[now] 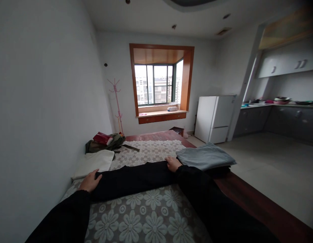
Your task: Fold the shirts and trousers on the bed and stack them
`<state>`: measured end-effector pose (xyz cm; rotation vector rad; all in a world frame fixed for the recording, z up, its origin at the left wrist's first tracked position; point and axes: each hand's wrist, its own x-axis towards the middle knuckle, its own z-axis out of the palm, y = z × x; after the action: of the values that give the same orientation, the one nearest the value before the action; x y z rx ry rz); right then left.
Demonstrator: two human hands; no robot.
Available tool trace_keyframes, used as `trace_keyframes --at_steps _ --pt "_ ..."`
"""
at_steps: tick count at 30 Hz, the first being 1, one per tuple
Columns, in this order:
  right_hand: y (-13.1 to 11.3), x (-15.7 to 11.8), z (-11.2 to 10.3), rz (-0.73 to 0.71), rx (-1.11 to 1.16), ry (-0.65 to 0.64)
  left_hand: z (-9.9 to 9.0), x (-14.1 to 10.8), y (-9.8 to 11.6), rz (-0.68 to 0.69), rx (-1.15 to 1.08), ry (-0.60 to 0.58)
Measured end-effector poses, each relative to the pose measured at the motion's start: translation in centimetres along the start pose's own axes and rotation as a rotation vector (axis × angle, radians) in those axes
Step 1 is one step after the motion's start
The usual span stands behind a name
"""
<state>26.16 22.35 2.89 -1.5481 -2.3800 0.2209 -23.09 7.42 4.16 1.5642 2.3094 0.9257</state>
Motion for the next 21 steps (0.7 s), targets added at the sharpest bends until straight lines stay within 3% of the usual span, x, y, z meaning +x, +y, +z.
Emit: trace_keyframes --at_steps 8,13,17,21 --pt "-0.3 0.9 -2.0 -0.055 -0.118 -0.009 -0.8 0.4 0.4 0.107 0.016 -0.011" --pt "-0.6 -2.1 -6.1 -0.175 -0.062 -0.012 -4.4 -2.0 1.8 0.165 -0.137 -0.059" --pt "0.5 -7.6 -10.8 -0.300 0.135 -0.098 -9.8 -6.1 1.6 0.189 -0.352 -0.335" --pt "1.6 -11.3 -14.3 -0.268 0.450 -0.521 -13.8 -9.5 0.6 0.103 -0.429 -0.676"
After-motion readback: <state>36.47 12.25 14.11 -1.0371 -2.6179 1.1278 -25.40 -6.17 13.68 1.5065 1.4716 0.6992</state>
